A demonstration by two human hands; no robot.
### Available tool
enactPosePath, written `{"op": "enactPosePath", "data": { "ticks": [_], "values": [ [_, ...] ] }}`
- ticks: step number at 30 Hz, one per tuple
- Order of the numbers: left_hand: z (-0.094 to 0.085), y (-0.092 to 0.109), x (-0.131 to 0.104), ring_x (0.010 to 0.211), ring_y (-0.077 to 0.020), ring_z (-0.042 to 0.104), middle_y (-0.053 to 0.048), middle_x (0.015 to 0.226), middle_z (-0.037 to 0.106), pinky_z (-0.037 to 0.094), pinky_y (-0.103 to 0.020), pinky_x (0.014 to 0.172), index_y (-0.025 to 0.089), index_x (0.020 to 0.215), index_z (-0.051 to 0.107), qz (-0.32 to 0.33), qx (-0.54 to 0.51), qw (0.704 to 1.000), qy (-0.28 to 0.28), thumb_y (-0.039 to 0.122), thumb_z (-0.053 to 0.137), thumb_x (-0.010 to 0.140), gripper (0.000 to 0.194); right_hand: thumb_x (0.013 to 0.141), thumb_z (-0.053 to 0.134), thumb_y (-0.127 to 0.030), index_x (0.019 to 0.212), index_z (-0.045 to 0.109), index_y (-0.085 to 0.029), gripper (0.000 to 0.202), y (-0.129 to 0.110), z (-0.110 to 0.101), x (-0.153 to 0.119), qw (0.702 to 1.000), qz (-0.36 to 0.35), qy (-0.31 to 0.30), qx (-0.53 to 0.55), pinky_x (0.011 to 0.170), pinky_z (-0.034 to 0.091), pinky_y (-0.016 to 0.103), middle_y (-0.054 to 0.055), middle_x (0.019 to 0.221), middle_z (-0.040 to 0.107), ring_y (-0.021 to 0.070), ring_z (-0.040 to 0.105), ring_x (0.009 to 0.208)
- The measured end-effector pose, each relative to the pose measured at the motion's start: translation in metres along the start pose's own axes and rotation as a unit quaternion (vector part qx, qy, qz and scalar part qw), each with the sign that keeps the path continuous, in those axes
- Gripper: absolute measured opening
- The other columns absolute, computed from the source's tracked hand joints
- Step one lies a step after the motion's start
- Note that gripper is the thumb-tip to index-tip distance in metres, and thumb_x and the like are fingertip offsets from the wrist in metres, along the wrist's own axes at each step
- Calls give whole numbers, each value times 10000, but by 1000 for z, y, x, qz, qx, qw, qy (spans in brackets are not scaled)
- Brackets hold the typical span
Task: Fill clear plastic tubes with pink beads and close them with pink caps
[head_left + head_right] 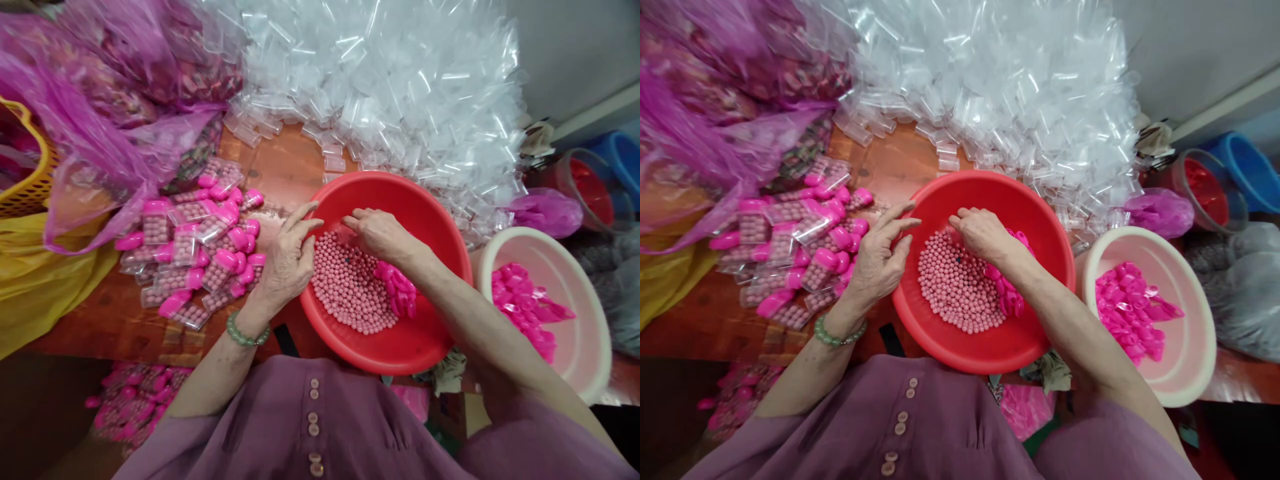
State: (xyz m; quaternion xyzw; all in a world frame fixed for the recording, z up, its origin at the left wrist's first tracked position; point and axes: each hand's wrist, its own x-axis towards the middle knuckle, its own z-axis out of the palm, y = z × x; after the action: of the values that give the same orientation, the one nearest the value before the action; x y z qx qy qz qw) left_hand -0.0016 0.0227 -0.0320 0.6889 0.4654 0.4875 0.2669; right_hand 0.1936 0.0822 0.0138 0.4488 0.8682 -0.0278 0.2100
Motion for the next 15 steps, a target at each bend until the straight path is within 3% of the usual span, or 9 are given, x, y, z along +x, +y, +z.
{"op": "enactPosePath", "data": {
  "ticks": [6,15],
  "values": [
    [0,0,0,1280,-198,573,-139,1357,605,459,-441,1108,141,1069,648,7,-15,1000,3,4,468,832,327,960,462,-176,1100,673,-80,271,-3,5,34,993,-38,-26,-108,674,406,339,208,1072,664,305,620,983],
    [2,-5,0,1295,-209,558,-115,1377,590,443,-449,1120,173,1046,638,0,-21,1000,1,24,479,849,293,971,369,-70,1172,629,-125,334,-40,21,11,965,-249,-5,-86,709,457,329,150,1172,654,226,623,923]
  ]
}}
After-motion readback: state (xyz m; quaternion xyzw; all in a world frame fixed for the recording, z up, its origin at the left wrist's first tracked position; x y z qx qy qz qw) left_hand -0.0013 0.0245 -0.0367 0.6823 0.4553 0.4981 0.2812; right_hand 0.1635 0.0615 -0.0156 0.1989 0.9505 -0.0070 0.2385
